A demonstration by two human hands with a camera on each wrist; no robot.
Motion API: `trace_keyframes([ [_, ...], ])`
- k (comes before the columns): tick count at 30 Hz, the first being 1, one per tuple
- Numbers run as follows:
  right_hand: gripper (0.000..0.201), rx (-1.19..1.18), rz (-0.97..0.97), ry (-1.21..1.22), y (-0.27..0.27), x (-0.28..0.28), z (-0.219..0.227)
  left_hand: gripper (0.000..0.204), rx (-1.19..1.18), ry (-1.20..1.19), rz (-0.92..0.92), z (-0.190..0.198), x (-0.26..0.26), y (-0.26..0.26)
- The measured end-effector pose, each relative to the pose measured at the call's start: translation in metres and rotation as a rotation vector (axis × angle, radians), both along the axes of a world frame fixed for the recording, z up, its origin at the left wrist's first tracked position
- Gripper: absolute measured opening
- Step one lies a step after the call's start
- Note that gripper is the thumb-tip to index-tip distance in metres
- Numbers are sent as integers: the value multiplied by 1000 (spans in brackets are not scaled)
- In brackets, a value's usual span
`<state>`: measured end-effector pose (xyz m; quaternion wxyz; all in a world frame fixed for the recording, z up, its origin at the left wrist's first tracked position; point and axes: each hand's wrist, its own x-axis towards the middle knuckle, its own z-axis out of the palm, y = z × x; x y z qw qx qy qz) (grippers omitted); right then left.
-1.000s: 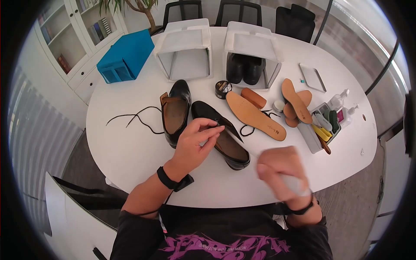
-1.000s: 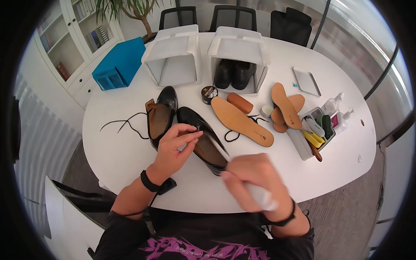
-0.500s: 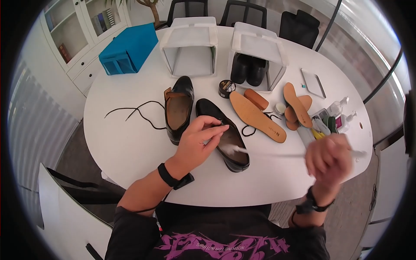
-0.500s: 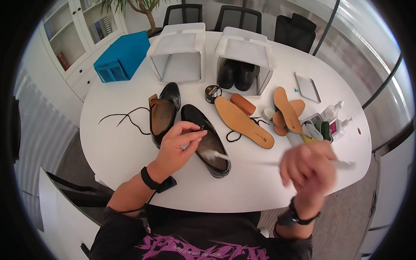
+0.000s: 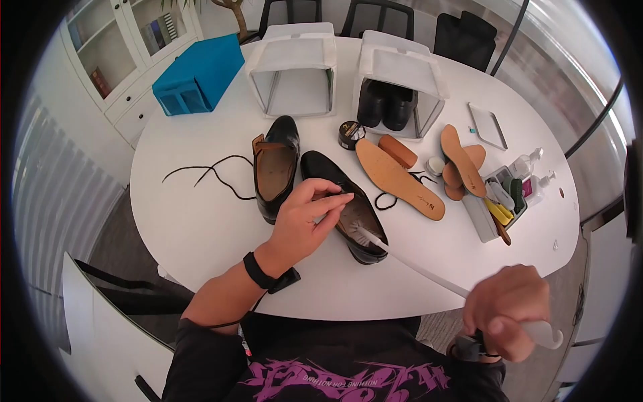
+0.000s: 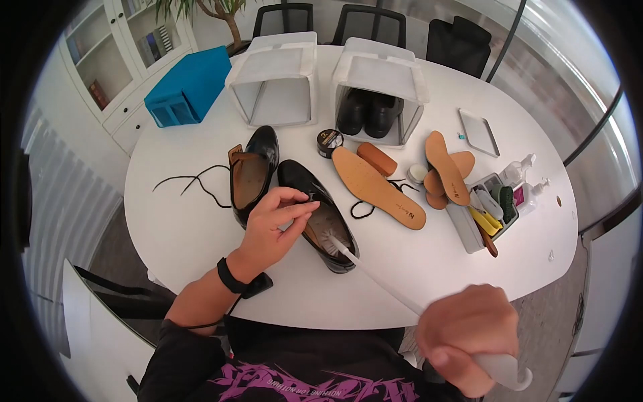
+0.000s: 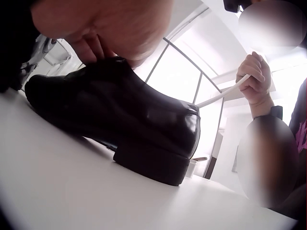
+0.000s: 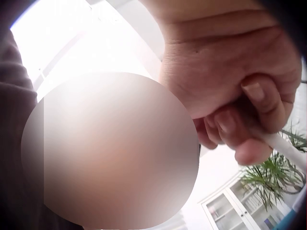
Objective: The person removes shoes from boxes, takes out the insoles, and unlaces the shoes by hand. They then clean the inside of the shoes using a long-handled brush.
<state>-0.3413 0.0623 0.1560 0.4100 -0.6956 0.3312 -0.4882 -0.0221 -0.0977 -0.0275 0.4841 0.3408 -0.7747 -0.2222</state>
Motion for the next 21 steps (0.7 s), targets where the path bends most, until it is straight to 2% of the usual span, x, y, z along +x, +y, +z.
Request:
trace_keyframes([
  [2,31,-76,-105,179,-15,19,-12,36,-1,-22,3,1,-1,1],
  [3,26,-64,-58,299,-33,25,-26,36,-6,-28,1,0,-1,1],
  [5,26,-110,21,246,-69,58,-70,37,20,-1,-14,-2,-1,2],
  [6,29,-246,110,242,-87,69,-102,37,20,-7,-16,-1,-1,1],
  [7,29,-244,105,236,-82,74,-101,37,-9,-19,10,0,0,0],
  [9,30,-262,85,406,-67,80,-88,37,-37,-32,36,1,1,-4],
  [12,37,-177,183,467,-37,39,-16,38,-34,-48,38,-2,5,-3],
  [14,49,-75,294,155,-21,1,-3,38,-15,-19,23,-4,6,-5],
  [15,56,15,427,-6,-27,-11,13,38,-14,-15,26,-4,6,-5],
  [16,57,63,571,-53,-40,-29,19,38,-4,-2,17,-5,6,-4],
  [17,57,58,497,-181,-43,-25,20,38,4,10,7,-4,5,-4],
  [19,54,148,394,-504,-53,-39,-22,38,14,8,11,-4,5,-3],
  [21,46,172,7,-460,-68,-14,-44,38,19,4,20,-3,4,-2],
])
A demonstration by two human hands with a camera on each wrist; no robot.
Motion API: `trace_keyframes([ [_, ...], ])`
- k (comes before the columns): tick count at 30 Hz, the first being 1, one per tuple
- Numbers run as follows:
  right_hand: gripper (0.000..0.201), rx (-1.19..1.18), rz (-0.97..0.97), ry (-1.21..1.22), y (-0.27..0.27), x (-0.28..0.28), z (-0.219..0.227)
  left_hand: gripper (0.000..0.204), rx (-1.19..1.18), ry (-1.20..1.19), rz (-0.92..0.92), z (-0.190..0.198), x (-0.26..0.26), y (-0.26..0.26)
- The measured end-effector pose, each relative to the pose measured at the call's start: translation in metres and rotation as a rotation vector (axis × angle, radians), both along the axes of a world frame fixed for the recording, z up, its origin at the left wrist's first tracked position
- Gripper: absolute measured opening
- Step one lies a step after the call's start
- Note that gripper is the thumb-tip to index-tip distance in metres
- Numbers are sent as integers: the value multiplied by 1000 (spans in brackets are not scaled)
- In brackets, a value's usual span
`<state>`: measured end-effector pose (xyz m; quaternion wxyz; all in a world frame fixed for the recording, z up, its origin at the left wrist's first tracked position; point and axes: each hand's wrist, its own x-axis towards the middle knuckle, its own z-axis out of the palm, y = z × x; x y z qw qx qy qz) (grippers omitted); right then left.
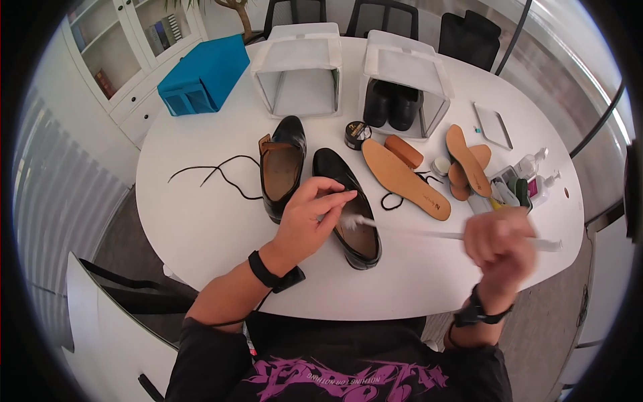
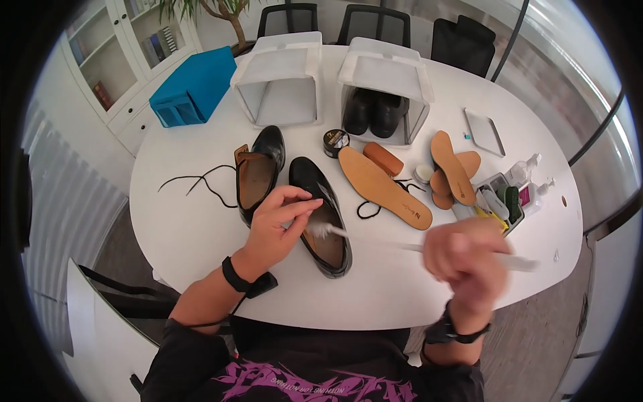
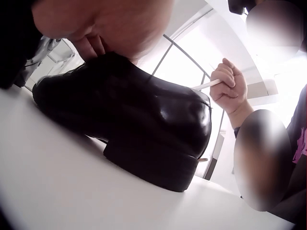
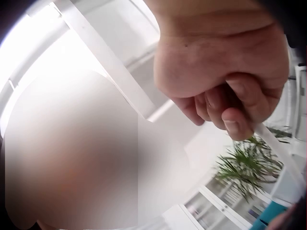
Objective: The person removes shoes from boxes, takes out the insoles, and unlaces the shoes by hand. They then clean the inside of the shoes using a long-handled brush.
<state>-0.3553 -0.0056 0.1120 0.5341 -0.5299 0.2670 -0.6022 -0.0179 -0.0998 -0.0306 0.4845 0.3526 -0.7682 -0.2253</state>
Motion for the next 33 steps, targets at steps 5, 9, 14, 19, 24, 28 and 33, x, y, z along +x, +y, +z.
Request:
trace_keyframes([
  [5,41,-453,-87,328,-19,77,-87,37,-14,2,13,1,-4,0],
  [9,49,-268,33,422,18,44,-29,37,-35,-19,19,-1,-5,0],
  [14,62,-215,436,221,44,-20,33,36,-13,13,2,0,-5,0],
  [19,44,-360,85,697,4,50,-10,36,-32,-31,1,3,-7,1],
  [24,46,-389,77,646,6,37,-18,36,-41,-3,1,3,-7,-2],
  [28,57,-145,381,168,41,-14,58,37,-72,-20,-3,1,-4,-2],
  [33,58,-140,99,154,17,2,29,38,15,36,-45,0,-7,4],
])
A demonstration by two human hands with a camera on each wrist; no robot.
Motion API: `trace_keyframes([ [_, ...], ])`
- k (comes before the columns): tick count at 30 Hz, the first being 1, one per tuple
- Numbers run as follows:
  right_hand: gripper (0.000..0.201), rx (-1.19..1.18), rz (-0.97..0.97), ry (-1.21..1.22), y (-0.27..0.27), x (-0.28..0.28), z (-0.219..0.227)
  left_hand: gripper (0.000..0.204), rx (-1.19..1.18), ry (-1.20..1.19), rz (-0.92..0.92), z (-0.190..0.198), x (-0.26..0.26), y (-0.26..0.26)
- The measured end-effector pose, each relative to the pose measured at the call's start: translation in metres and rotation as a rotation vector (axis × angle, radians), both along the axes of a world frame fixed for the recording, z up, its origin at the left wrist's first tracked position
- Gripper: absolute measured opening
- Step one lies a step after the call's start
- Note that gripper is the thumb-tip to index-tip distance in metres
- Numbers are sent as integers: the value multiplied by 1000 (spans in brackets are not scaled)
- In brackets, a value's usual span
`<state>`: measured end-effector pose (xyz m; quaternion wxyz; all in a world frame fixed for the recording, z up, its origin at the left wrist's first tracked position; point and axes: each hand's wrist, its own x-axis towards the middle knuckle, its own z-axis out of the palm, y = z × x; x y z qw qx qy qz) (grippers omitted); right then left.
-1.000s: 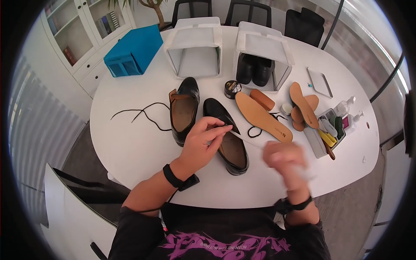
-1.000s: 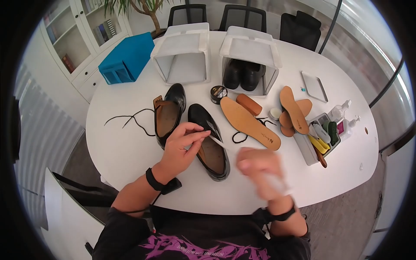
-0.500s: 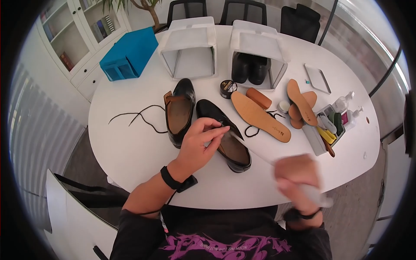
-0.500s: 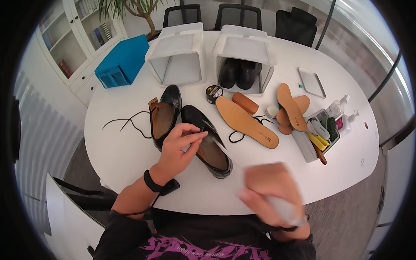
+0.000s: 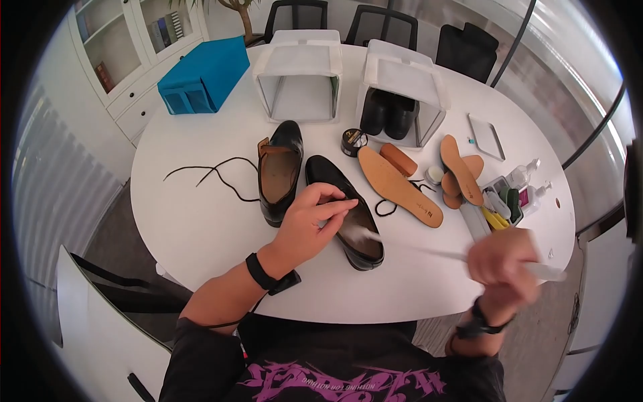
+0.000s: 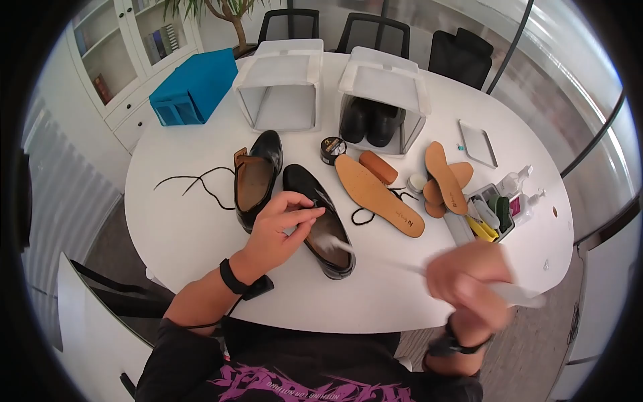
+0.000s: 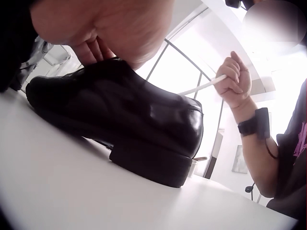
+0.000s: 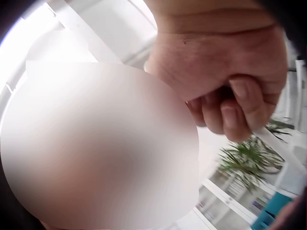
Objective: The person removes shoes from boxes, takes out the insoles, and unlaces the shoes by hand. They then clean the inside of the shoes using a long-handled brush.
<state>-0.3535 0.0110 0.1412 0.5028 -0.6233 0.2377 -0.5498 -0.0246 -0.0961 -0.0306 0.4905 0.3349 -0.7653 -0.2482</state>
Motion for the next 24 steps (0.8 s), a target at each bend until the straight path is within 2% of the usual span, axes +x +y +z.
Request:
trace_keyframes([
  [1,54,-64,-108,58,-8,10,-36,39,9,10,-5,-1,0,0],
  [2,49,-103,-46,211,-24,20,-57,39,2,13,-3,-3,-1,0],
  [3,43,-200,1,201,-39,38,-89,39,-13,9,2,-5,-1,0],
  [4,39,-297,-23,205,-41,64,-104,39,-27,5,6,-5,-1,-1],
  [5,34,-300,-18,345,-36,73,-105,39,-32,4,5,-4,0,-1],
  [7,31,-311,23,469,-25,66,-83,39,-43,-14,19,0,1,-1],
  [9,42,-177,21,390,-4,44,-37,39,-40,-21,18,1,3,0],
  [11,58,-104,43,59,23,23,-10,39,-44,-29,8,1,3,-1],
  [13,64,-11,352,113,28,-4,33,39,-48,-28,15,2,3,-1],
  [14,62,-17,394,139,26,-8,35,39,-50,-29,13,1,3,-1],
  [15,62,-22,391,138,25,-3,26,39,-47,-21,7,-1,3,-1],
  [17,53,-236,9,333,13,22,-15,40,-54,-16,-3,-1,2,-2],
  [19,42,-269,9,616,-16,46,-41,39,-78,-38,9,-1,1,-2],
  [21,37,-299,-40,448,-32,78,-91,39,-116,-52,27,0,0,-3],
  [23,39,-299,-41,501,-24,72,-75,38,-149,-64,49,0,2,-3],
  [24,41,-298,-32,553,-19,70,-60,38,-89,-49,29,0,5,-3],
])
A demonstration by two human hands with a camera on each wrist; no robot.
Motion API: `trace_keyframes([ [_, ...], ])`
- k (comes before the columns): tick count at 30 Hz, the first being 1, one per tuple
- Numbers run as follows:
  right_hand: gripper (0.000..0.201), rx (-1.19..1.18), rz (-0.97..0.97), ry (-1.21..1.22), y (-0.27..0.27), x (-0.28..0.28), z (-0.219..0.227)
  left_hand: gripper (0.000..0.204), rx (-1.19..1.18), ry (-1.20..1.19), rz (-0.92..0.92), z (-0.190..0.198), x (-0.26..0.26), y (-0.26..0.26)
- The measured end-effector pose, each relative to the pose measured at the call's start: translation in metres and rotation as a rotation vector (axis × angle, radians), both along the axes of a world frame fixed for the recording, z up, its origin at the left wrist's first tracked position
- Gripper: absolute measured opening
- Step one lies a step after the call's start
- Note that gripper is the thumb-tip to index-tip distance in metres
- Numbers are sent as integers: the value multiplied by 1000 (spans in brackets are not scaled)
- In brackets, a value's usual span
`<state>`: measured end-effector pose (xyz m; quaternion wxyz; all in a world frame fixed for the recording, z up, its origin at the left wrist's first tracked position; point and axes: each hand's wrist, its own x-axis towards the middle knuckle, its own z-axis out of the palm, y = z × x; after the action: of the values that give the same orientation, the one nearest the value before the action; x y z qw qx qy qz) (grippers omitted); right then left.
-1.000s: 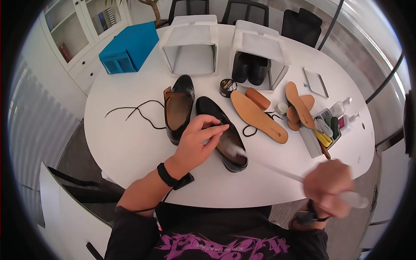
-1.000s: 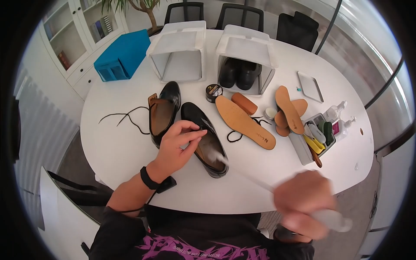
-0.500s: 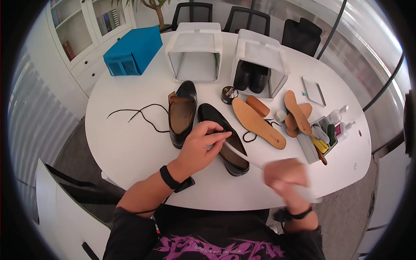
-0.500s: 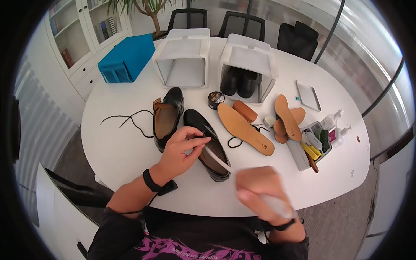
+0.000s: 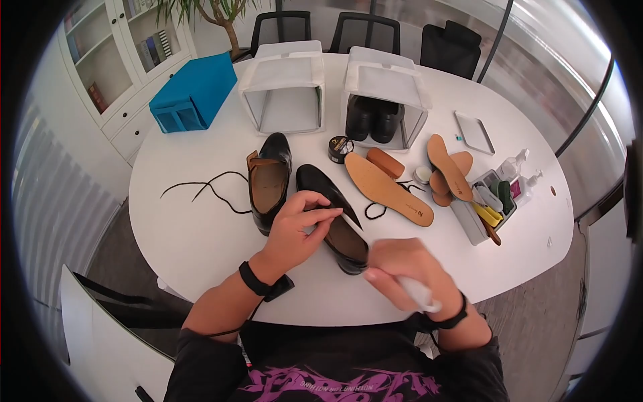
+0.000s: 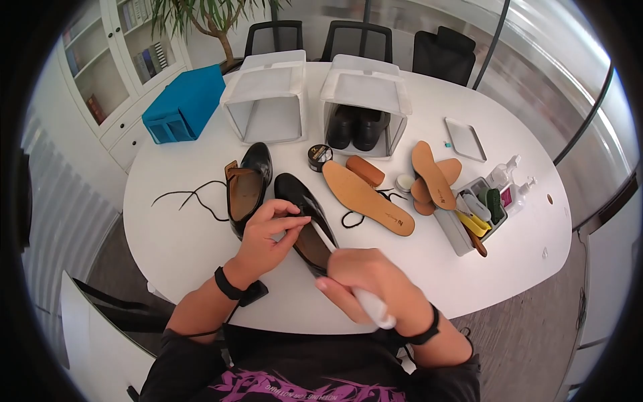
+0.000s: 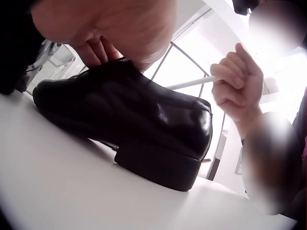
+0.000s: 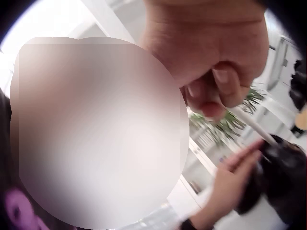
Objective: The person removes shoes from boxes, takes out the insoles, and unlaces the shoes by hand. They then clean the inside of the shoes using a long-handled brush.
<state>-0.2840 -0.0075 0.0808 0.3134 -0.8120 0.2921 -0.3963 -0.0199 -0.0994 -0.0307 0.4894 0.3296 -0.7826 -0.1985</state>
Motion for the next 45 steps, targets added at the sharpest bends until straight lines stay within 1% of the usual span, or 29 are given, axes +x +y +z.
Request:
trace_keyframes([
  [3,54,155,65,-90,38,-47,58,37,93,22,-15,0,2,0],
  [4,66,157,93,-352,52,-44,66,37,82,22,-17,1,2,0],
  [5,65,241,287,-332,54,-60,81,36,69,24,-19,2,2,0],
  [7,62,230,304,-236,51,-62,86,35,76,17,-12,3,0,2],
  [9,48,108,91,-138,40,-39,60,34,76,8,-11,3,-1,3],
  [11,39,73,-41,101,10,-7,33,35,73,15,-16,1,-2,3],
  [12,38,49,-31,13,-5,10,-2,35,72,14,-19,2,-2,3],
  [13,36,24,-23,-75,-14,23,-20,35,30,-1,2,4,-3,3],
  [15,37,-15,-38,-57,-6,15,-20,36,-15,-11,21,5,-3,1],
  [16,37,-50,-46,-39,-2,12,-12,36,23,-1,3,4,-1,0],
  [18,37,80,-30,-28,24,-23,33,37,87,13,-17,0,1,4],
  [20,49,249,-153,-369,54,-36,65,34,49,3,-4,1,1,0],
  [21,53,277,-69,-490,59,-48,74,34,56,3,-7,1,1,2],
  [23,57,353,5,-520,56,-64,84,34,59,-11,-8,3,1,2],
  [25,56,390,-84,-522,40,-51,70,35,54,-16,-10,3,0,3],
  [26,57,327,-151,-336,27,-45,54,35,51,-22,-9,4,0,4],
  [28,52,320,-116,-70,-4,-34,11,34,44,-9,-10,1,-1,3],
  [30,30,146,-105,-229,-18,-1,-35,34,44,4,-16,2,-1,3],
  [31,30,145,-107,-231,-15,-2,-33,34,76,2,-9,4,0,3],
  [33,25,-25,-43,-108,-7,-9,-16,35,107,5,5,6,0,2],
  [34,32,93,-28,-74,8,-27,10,34,105,9,-5,5,0,3],
  [36,57,165,-4,-369,33,-48,38,34,113,17,-9,4,1,5],
  [37,54,161,22,-462,41,-62,50,33,116,14,-20,5,2,3],
  [38,48,259,178,-529,44,-78,64,33,114,11,-32,5,3,2],
  [39,46,319,280,-475,42,-87,69,33,113,13,-27,4,3,2],
  [41,56,245,48,-503,43,-61,51,33,107,8,-28,2,1,2],
  [42,62,199,9,-341,32,-48,41,33,102,6,-27,3,1,2],
  [44,49,129,46,23,0,-31,10,33,119,21,-41,6,1,4],
  [45,48,73,36,21,-8,-10,-5,33,118,23,-32,7,1,4],
])
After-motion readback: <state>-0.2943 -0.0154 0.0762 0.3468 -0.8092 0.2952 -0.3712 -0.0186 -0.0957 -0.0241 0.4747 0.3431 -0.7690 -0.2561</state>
